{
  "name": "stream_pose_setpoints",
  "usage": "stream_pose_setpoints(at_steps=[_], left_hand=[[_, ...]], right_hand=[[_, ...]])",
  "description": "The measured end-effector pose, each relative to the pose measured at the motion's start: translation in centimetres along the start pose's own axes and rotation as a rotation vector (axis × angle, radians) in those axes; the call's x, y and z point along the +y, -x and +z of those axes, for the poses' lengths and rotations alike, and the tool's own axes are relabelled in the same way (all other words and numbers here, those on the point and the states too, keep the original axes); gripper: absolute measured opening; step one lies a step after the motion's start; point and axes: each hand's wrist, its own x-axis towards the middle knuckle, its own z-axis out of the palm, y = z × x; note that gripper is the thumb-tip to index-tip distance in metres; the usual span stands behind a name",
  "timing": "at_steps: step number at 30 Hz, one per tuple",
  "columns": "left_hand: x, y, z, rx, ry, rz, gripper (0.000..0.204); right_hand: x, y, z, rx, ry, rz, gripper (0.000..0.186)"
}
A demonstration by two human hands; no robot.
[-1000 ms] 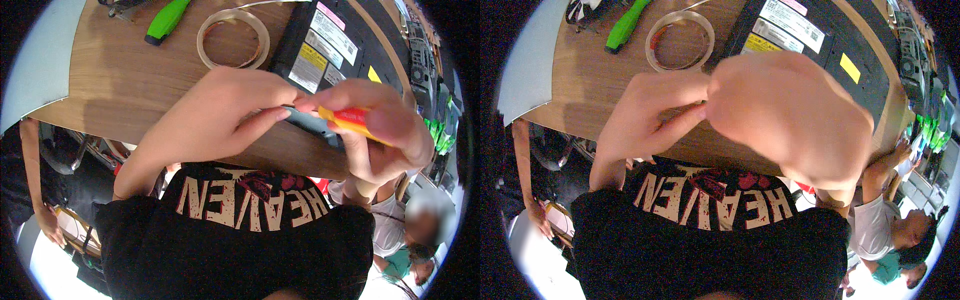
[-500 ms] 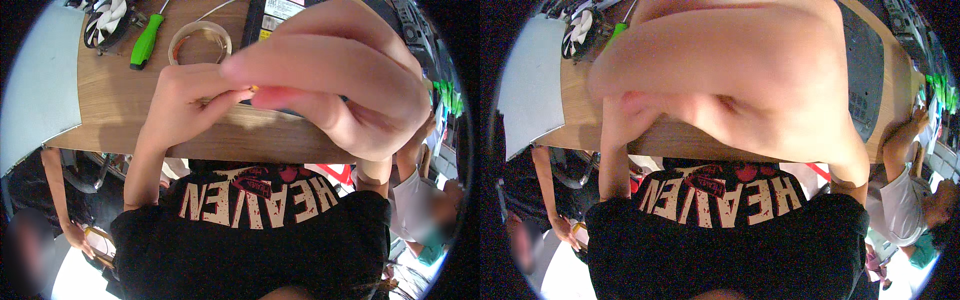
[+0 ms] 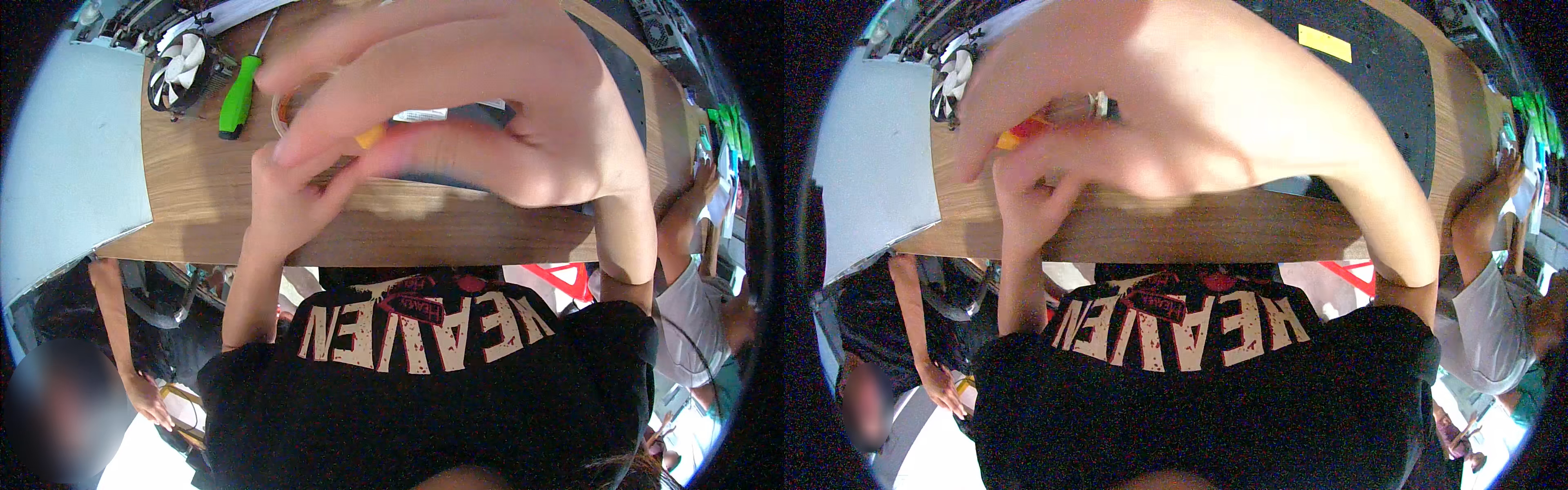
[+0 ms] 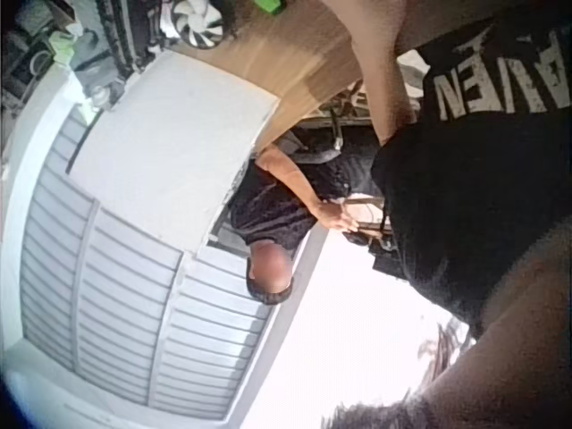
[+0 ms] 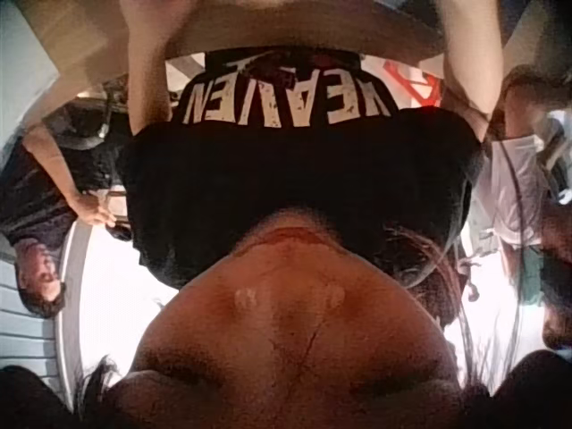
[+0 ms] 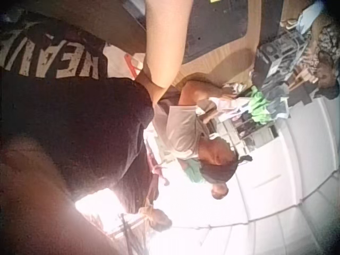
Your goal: The person uses a screwdriver to remove screws from the bottom of a laptop, then pulls out a modular component from the side of the device.
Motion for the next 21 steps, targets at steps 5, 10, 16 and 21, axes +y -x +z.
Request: stream_pose_setpoints(at_steps=[5,10,16,21], left_hand=[[0.12,0.21,0.04,-0.009,-0.059,0.011,0.019],[0.61,-0.12,-0.04,0.029,0.074,0.016,0.020],[0.88,-0.22,-0.54,-0.074,-0.023,-0.004,0.022],[0.29,-0.04,0.03,-0.015,0.038,-0.055,0.023]], right_hand=[[-0.59,-0.12,0.48,0.020,0.003,0.011,0.021],[-0.51,0.04,0.13,0.024,-0.009,0.020,0.022],[-0.51,0.07,0.03,0.017,-0.008,0.021,0.022],[-0.45,-0.05,0.29,0.025,-0.010,0.026,0.022]])
